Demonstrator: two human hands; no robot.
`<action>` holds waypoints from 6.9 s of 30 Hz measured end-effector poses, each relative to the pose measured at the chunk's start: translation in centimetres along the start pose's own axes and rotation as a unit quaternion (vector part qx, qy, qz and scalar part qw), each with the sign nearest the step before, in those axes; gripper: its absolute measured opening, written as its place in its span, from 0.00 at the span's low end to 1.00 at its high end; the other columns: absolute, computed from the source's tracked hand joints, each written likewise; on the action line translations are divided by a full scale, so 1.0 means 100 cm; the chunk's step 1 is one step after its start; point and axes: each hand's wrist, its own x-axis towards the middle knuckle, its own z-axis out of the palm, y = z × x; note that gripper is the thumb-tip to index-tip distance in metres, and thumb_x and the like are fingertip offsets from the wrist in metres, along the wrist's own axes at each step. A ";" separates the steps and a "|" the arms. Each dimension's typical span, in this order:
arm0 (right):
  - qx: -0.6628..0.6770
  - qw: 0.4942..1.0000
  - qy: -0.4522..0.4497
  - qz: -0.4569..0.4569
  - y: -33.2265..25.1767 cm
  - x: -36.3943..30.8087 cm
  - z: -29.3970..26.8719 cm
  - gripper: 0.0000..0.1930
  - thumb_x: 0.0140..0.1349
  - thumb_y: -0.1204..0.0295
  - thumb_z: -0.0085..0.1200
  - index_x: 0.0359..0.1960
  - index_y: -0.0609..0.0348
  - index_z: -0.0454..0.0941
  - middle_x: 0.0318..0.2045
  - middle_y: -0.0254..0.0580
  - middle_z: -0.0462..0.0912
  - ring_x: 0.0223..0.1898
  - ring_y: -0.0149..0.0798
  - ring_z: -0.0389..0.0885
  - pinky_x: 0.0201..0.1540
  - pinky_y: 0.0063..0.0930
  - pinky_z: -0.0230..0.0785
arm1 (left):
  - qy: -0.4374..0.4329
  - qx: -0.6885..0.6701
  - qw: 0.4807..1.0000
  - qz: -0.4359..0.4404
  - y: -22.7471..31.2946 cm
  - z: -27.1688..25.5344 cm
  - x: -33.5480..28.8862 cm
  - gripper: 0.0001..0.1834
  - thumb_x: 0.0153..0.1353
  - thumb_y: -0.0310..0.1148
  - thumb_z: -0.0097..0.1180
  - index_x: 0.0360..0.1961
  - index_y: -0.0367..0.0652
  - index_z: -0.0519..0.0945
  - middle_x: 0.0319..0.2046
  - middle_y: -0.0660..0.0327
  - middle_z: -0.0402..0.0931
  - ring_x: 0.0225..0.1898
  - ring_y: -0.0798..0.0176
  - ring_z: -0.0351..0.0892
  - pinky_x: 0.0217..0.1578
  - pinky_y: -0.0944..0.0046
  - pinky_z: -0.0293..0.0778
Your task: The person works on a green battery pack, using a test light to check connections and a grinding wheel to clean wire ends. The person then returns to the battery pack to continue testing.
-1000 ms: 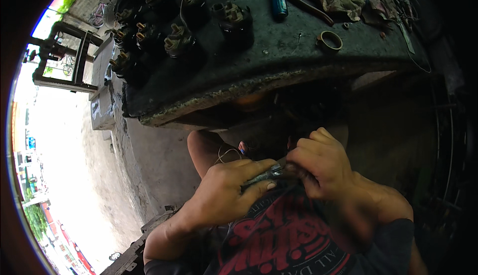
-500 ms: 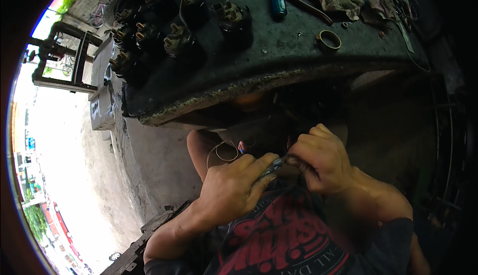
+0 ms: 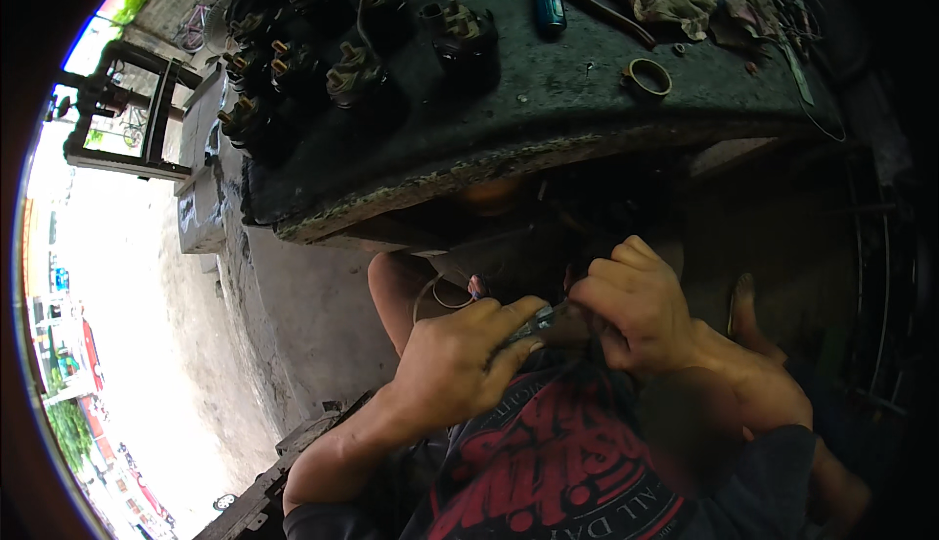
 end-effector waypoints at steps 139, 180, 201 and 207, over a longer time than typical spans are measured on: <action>0.241 0.928 0.215 0.187 -0.018 -0.024 0.012 0.11 0.53 0.76 0.68 0.38 0.59 0.84 0.32 0.37 0.82 0.34 0.33 0.75 0.31 0.25 0.64 | -0.081 -0.389 0.900 -0.179 0.022 -0.019 -0.004 0.30 0.54 0.28 0.62 0.61 0.38 0.78 0.54 0.52 0.77 0.59 0.55 0.75 0.63 0.58 0.67; 0.217 0.926 0.220 0.216 -0.012 -0.031 0.004 0.11 0.51 0.76 0.69 0.37 0.58 0.85 0.31 0.38 0.82 0.32 0.34 0.76 0.34 0.26 0.66 | -0.067 -0.398 0.900 -0.164 0.018 -0.015 0.003 0.22 0.52 0.22 0.62 0.51 0.34 0.83 0.44 0.54 0.81 0.49 0.59 0.80 0.54 0.62 0.73; 0.134 0.954 0.196 0.184 -0.016 -0.028 0.003 0.12 0.46 0.75 0.68 0.35 0.58 0.84 0.30 0.38 0.81 0.30 0.37 0.76 0.34 0.30 0.64 | 0.051 -0.268 0.932 -0.238 0.033 0.014 0.023 0.15 0.64 0.28 0.65 0.51 0.37 0.82 0.39 0.60 0.83 0.40 0.70 0.80 0.44 0.68 0.75; 0.108 0.964 0.189 0.152 -0.019 -0.021 -0.007 0.11 0.46 0.74 0.68 0.34 0.57 0.84 0.29 0.37 0.80 0.28 0.37 0.73 0.33 0.30 0.63 | 0.064 -0.107 0.975 -0.186 0.031 0.017 0.025 0.17 0.60 0.27 0.65 0.52 0.41 0.82 0.37 0.55 0.80 0.38 0.59 0.82 0.41 0.63 0.75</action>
